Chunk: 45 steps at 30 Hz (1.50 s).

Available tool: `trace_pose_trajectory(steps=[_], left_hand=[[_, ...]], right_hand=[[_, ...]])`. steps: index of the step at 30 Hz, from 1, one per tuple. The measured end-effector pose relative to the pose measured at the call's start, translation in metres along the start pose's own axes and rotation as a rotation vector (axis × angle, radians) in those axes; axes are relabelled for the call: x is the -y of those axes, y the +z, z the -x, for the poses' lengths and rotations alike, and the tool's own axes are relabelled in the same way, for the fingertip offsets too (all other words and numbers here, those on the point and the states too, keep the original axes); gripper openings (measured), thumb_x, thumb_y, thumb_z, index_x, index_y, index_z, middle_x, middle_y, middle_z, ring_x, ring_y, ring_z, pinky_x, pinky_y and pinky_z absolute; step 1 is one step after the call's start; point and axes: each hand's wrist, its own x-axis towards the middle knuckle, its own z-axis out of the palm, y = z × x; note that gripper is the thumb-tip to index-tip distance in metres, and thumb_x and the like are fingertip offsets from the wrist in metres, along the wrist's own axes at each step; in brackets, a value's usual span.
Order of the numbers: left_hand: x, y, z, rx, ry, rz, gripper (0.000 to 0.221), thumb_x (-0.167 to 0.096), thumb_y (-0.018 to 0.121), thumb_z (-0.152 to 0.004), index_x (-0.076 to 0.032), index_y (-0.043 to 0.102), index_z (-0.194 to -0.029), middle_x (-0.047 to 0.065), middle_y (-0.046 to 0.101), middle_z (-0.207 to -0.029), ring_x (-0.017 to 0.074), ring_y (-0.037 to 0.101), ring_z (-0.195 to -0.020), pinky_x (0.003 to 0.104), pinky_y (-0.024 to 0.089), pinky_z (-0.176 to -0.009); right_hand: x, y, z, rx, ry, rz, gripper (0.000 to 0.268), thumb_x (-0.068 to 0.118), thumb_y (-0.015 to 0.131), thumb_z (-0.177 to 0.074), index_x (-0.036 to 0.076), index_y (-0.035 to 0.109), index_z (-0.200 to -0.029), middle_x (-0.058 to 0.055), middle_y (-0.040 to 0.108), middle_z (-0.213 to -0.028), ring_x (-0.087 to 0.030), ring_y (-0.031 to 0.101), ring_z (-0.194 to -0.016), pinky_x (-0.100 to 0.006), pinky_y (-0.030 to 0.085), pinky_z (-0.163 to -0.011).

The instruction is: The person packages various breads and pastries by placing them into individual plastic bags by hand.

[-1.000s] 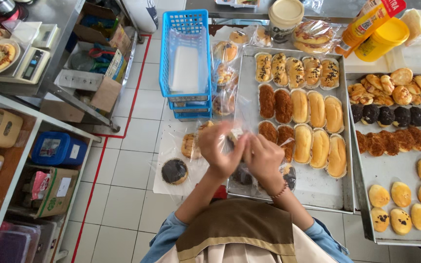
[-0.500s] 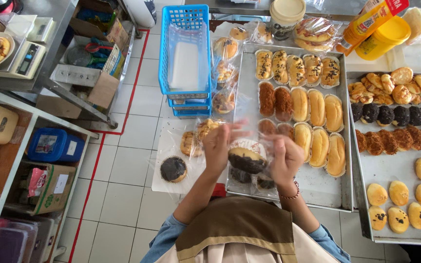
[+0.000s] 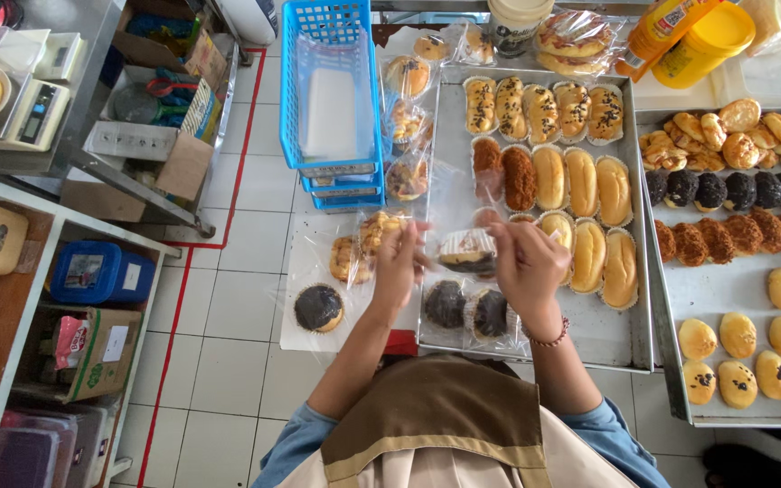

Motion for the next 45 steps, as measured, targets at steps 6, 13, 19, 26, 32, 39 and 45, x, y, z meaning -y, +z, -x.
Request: trace_pose_trajectory(steps=[6, 13, 19, 26, 32, 39, 45], left_hand=[[-0.017, 0.012, 0.028, 0.028, -0.215, 0.484, 0.037, -0.040, 0.046, -0.101, -0.009, 0.056, -0.117, 0.024, 0.064, -0.131, 0.0403, 0.075, -0.093, 0.041, 0.067, -0.063], [0.085, 0.002, 0.004, 0.051, 0.371, 0.731, 0.043, -0.047, 0.042, -0.106, -0.010, 0.048, -0.086, 0.014, 0.061, -0.102, 0.0372, 0.075, -0.110, 0.054, 0.064, -0.077], [0.090, 0.012, 0.010, -0.093, 0.477, 0.712, 0.032, -0.034, 0.050, -0.111, -0.007, 0.065, -0.105, 0.011, 0.072, -0.109, 0.0220, 0.072, -0.099, 0.043, 0.064, -0.081], [0.014, 0.036, 0.043, -0.104, 0.494, 0.745, 0.050, -0.031, 0.045, -0.113, 0.010, 0.055, -0.141, 0.015, 0.063, -0.141, 0.0227, 0.063, -0.128, 0.044, 0.051, -0.112], [0.001, 0.039, 0.051, -0.081, 0.378, 0.786, 0.051, -0.029, 0.043, -0.111, 0.009, 0.051, -0.144, 0.015, 0.055, -0.150, 0.0233, 0.059, -0.132, 0.044, 0.050, -0.113], [0.037, 0.046, 0.047, -0.005, 0.325, 0.912, 0.042, -0.023, 0.044, -0.113, 0.008, 0.057, -0.138, 0.016, 0.067, -0.132, 0.0224, 0.066, -0.122, 0.040, 0.055, -0.105], [0.058, 0.045, 0.033, 0.222, 0.445, 0.841, 0.031, -0.015, 0.053, -0.112, 0.010, 0.063, -0.128, 0.018, 0.065, -0.142, 0.0250, 0.067, -0.124, 0.042, 0.057, -0.104]], right_hand=[[0.009, -0.012, -0.001, 0.211, -0.060, -0.054, 0.011, 0.002, 0.069, -0.100, 0.001, 0.070, -0.088, -0.002, 0.061, -0.064, -0.004, 0.049, -0.050, -0.025, 0.032, -0.045], [0.022, -0.018, 0.024, 0.176, 0.209, -0.159, 0.010, 0.000, 0.069, -0.097, -0.001, 0.070, -0.087, 0.000, 0.045, -0.057, -0.005, 0.035, -0.050, -0.025, 0.024, -0.048], [0.022, -0.021, 0.032, 0.054, 0.176, -0.143, 0.015, 0.004, 0.072, -0.096, 0.001, 0.071, -0.081, 0.003, 0.046, -0.055, -0.003, 0.035, -0.048, -0.025, 0.022, -0.047], [0.018, -0.018, 0.054, -0.071, 0.190, -0.117, 0.028, 0.006, 0.073, -0.099, 0.001, 0.065, -0.073, 0.002, 0.048, -0.058, -0.004, 0.035, -0.051, -0.025, 0.021, -0.050], [0.014, -0.019, 0.061, -0.068, 0.207, -0.130, 0.034, 0.007, 0.073, -0.099, 0.000, 0.062, -0.067, 0.001, 0.045, -0.056, -0.005, 0.032, -0.051, -0.026, 0.018, -0.050], [-0.004, -0.027, 0.063, -0.031, 0.452, -0.265, 0.050, 0.009, 0.076, -0.100, 0.006, 0.051, -0.057, 0.004, 0.058, -0.057, -0.001, 0.053, -0.053, -0.020, 0.030, -0.046], [-0.044, -0.068, 0.053, 0.284, 0.788, -0.453, 0.024, 0.016, 0.080, -0.080, 0.006, 0.063, -0.094, 0.002, 0.072, -0.067, -0.002, 0.061, -0.054, -0.018, 0.039, -0.043]])
